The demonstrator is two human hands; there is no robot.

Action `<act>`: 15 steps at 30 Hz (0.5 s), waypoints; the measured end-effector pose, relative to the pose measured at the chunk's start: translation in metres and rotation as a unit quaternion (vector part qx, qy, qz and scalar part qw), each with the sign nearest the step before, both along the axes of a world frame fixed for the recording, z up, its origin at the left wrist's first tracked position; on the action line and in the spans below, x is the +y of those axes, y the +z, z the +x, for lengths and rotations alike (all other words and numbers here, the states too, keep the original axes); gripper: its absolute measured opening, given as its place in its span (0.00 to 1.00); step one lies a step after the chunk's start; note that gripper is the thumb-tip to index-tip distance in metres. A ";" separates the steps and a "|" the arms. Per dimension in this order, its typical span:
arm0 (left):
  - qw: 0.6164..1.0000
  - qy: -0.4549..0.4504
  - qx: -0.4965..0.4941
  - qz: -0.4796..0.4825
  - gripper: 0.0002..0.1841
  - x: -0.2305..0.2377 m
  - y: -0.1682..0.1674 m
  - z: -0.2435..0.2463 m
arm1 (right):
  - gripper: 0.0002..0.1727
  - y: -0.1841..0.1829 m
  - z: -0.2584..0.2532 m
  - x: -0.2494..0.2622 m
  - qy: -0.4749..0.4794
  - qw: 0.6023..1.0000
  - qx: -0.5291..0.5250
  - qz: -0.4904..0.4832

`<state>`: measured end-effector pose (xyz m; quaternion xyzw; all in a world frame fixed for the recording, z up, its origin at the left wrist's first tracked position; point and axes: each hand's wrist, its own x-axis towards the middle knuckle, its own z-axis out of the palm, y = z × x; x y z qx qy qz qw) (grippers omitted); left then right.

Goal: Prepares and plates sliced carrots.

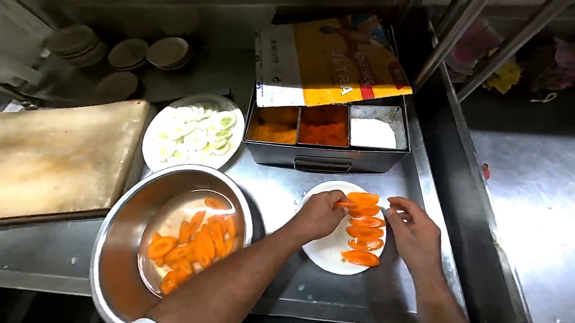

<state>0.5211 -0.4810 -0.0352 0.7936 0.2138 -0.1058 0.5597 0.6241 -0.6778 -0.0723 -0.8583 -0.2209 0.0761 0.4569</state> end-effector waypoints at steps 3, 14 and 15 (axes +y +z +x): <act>0.998 0.039 -0.006 -0.047 0.12 -0.003 -0.009 0.001 | 0.12 0.001 0.017 0.021 0.014 1.000 0.024 -0.014; 0.995 0.061 0.023 -0.077 0.11 -0.004 -0.010 0.005 | 0.06 0.013 0.018 0.034 0.020 0.994 0.052 -0.093; 0.995 0.062 0.023 -0.078 0.11 -0.004 -0.010 0.005 | 0.06 0.014 0.017 0.034 0.018 0.994 0.052 -0.094</act>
